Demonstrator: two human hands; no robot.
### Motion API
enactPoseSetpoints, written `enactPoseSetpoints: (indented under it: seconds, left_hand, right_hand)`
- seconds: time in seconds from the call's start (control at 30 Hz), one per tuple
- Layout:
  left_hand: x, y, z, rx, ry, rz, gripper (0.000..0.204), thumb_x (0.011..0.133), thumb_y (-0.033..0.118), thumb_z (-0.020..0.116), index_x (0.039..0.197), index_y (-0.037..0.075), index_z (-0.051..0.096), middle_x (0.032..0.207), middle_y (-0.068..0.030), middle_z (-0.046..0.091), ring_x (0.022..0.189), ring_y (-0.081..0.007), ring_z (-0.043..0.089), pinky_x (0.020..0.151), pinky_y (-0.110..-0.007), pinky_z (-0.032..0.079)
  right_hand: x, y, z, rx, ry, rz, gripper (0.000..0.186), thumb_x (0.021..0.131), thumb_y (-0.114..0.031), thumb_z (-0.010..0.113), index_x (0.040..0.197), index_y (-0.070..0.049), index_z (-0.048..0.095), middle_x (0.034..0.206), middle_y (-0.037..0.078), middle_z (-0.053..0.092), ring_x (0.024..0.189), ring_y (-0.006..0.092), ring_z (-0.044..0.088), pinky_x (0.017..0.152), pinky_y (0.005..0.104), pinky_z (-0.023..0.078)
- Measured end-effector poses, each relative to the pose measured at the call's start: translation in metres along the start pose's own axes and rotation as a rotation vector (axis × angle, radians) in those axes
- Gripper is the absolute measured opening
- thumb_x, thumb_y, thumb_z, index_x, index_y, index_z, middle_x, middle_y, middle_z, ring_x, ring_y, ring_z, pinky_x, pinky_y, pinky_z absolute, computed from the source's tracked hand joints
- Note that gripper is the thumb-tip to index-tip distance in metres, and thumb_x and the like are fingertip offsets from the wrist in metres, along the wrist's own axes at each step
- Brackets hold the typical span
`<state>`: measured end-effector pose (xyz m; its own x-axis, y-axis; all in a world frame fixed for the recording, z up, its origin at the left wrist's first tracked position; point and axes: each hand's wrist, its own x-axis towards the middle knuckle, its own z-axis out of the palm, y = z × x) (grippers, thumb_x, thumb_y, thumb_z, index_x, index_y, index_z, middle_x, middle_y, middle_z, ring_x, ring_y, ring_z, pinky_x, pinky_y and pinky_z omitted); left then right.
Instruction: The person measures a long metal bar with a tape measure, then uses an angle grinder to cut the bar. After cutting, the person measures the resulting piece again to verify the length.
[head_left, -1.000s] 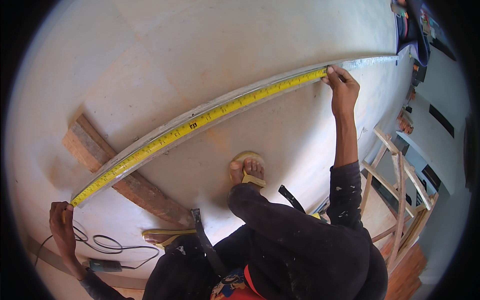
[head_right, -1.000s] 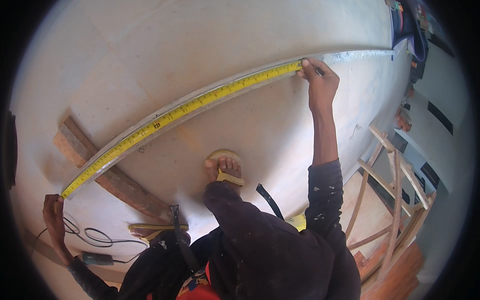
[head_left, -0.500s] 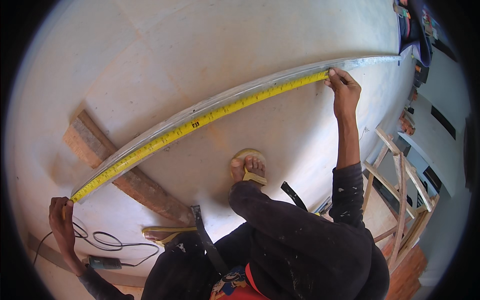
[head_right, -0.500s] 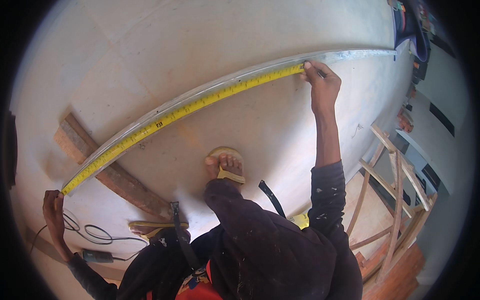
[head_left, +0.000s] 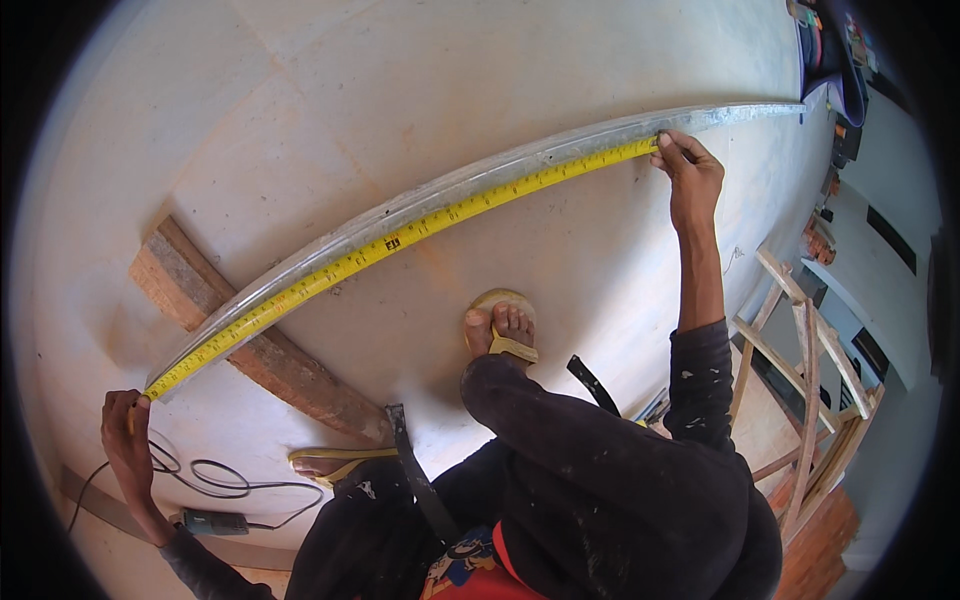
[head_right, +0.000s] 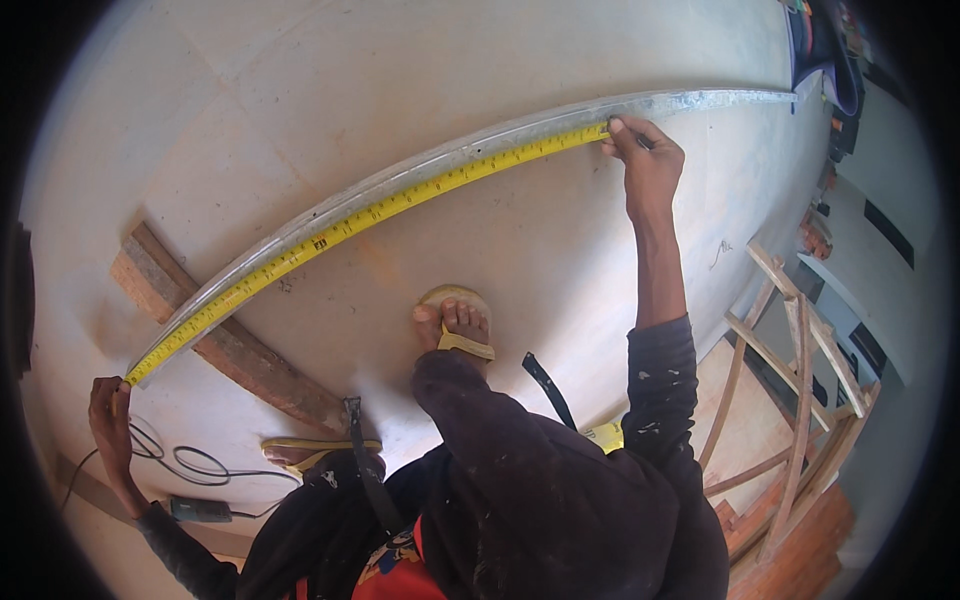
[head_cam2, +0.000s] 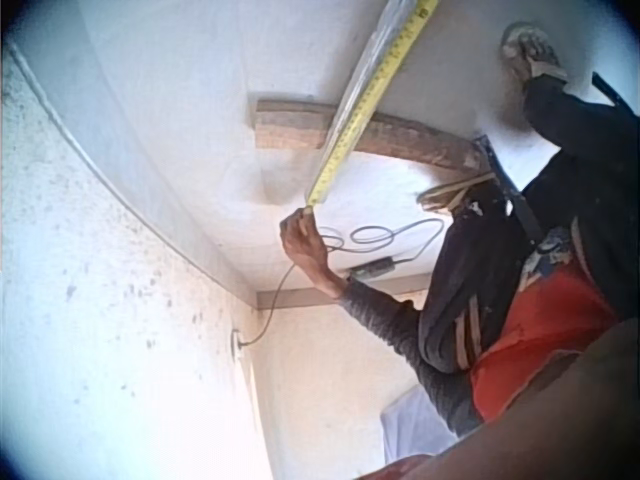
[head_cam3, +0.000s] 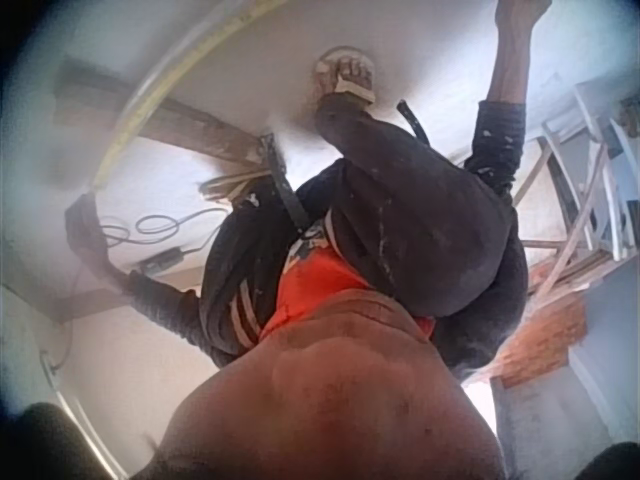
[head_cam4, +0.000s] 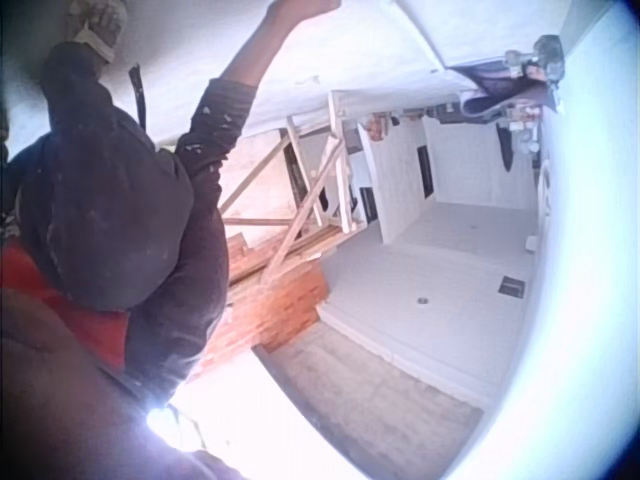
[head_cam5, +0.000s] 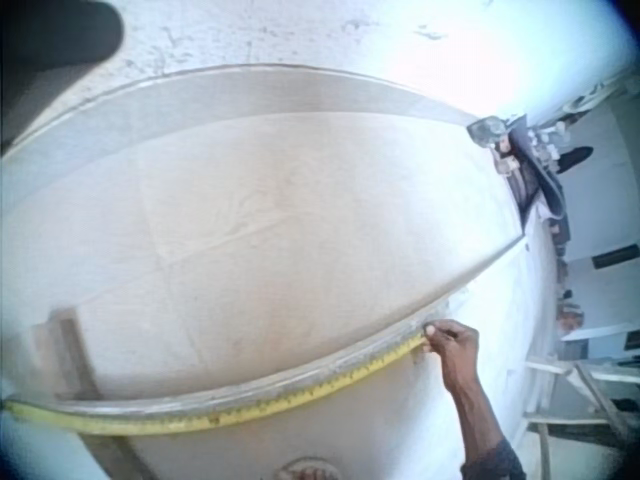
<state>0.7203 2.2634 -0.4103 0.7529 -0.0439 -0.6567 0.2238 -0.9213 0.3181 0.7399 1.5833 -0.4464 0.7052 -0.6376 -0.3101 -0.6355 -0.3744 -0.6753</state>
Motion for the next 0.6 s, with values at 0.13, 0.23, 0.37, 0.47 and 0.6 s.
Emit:
enactPoseSetpoints:
  seconds: [0.13, 0.23, 0.37, 0.47, 0.6]
  left_hand:
    - [0.000, -0.001, 0.001, -0.020, -0.008, -0.033, 0.022, 0.093, 0.018, 0.055, 0.090, -0.003, 0.054, 0.086, -0.0147, 0.052, 0.076, -0.0271, 0.050, 0.071, -0.035, 0.040]
    - [0.001, -0.002, 0.003, -0.048, -0.001, -0.075, 0.022, 0.093, 0.018, 0.055, 0.090, -0.004, 0.055, 0.086, -0.0144, 0.053, 0.075, -0.0260, 0.050, 0.071, -0.035, 0.041]
    - [0.001, -0.002, 0.003, -0.045, 0.007, -0.066, 0.023, 0.093, 0.019, 0.055, 0.090, -0.004, 0.056, 0.086, -0.0140, 0.053, 0.076, -0.0252, 0.050, 0.071, -0.034, 0.041]
    - [0.001, -0.001, 0.002, -0.019, 0.008, -0.065, 0.023, 0.093, 0.019, 0.056, 0.090, -0.004, 0.056, 0.086, -0.0139, 0.053, 0.076, -0.0253, 0.050, 0.071, -0.035, 0.040]
    - [0.001, -0.001, 0.001, 0.004, 0.016, -0.031, 0.022, 0.093, 0.018, 0.055, 0.090, -0.004, 0.056, 0.086, -0.0138, 0.053, 0.076, -0.0255, 0.050, 0.071, -0.035, 0.040]
  right_hand:
    - [0.015, -0.009, 0.004, -0.039, -0.012, -0.044, 0.027, 0.086, -0.010, 0.068, 0.104, 0.010, 0.065, 0.087, 0.014, 0.067, 0.071, 0.0156, 0.065, 0.069, 0.0237, 0.052]
    - [0.020, -0.012, 0.005, 0.000, -0.014, -0.049, 0.026, 0.086, -0.010, 0.068, 0.103, 0.008, 0.066, 0.086, 0.013, 0.068, 0.071, 0.0163, 0.066, 0.066, 0.0225, 0.049]
    - [0.014, -0.007, 0.004, 0.037, -0.023, -0.066, 0.025, 0.086, -0.010, 0.068, 0.103, 0.008, 0.066, 0.086, 0.013, 0.068, 0.070, 0.0160, 0.066, 0.066, 0.0224, 0.050]
    - [0.004, 0.000, 0.000, -0.021, 0.020, -0.015, 0.025, 0.086, -0.009, 0.068, 0.103, 0.009, 0.066, 0.086, 0.013, 0.068, 0.070, 0.0156, 0.065, 0.066, 0.0227, 0.050]
    - [-0.003, 0.007, -0.003, 0.047, 0.005, -0.004, 0.024, 0.086, -0.008, 0.068, 0.104, 0.008, 0.066, 0.086, 0.013, 0.068, 0.069, 0.0153, 0.065, 0.066, 0.0231, 0.050]
